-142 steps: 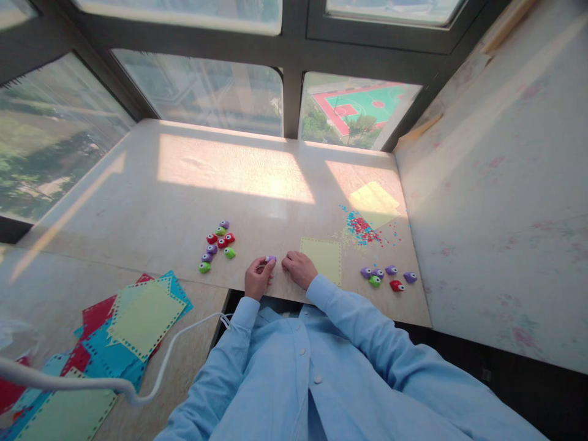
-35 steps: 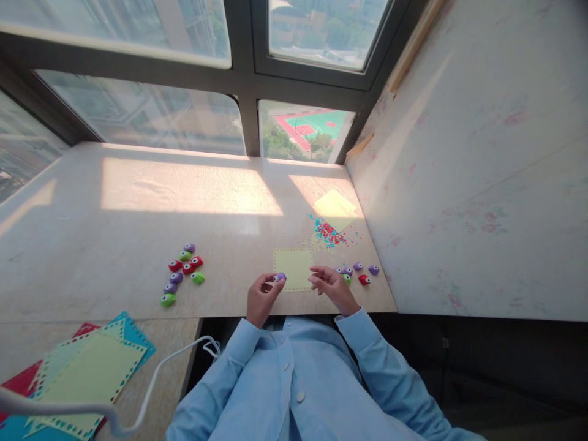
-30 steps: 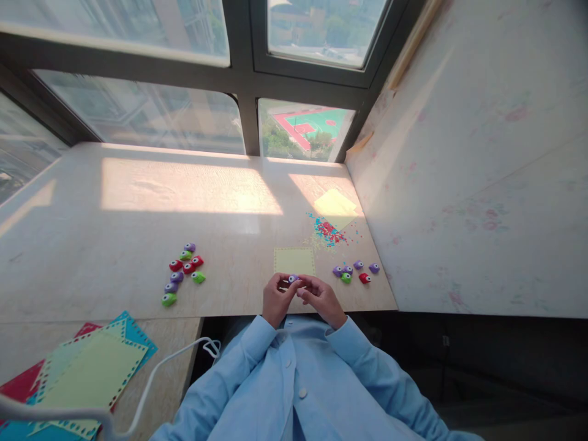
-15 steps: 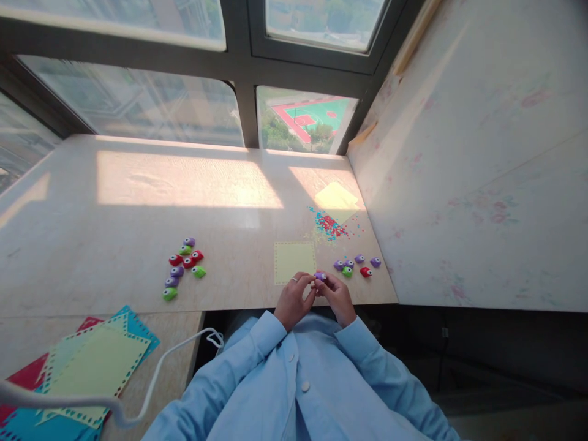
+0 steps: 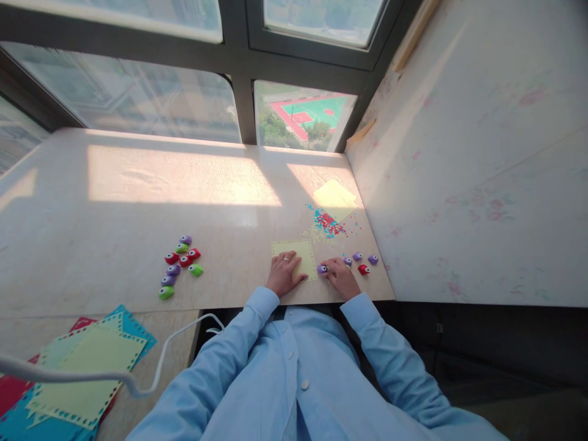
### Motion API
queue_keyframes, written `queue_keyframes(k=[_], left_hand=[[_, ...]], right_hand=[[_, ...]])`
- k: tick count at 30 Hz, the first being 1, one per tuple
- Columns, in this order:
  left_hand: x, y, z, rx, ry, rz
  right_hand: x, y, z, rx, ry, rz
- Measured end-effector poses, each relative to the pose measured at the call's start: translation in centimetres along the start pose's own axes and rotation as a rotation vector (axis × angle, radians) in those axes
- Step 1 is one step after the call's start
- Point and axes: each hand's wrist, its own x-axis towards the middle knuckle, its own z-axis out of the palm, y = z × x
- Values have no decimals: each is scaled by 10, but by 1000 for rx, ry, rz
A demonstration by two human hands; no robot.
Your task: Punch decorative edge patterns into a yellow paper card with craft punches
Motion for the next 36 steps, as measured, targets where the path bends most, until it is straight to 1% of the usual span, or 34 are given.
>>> queue_keyframes(k=[5,14,20,24,29,32,36], left_hand=[[-2,-6,2,-43,35,6],[-2,-8,4,-72,63,12],[-1,-9,3,-92,66,6],[-1,-11,4,-106,85,3],[-1,-11,4,-91,70,-8],[-1,-10,5,-91,79,-5],[-1,-11,6,-94,93,3]], right_hand=[[0,5,9,-8,-25,-30],[-2,8,10,63,-6,-56],[1,8,12,62,41,-75],[3,8,16,16,79,-106],[2,6,19,-64,138,-119],[2,4,17,-129,121,-107],[4,3,11,-189,38,-107]])
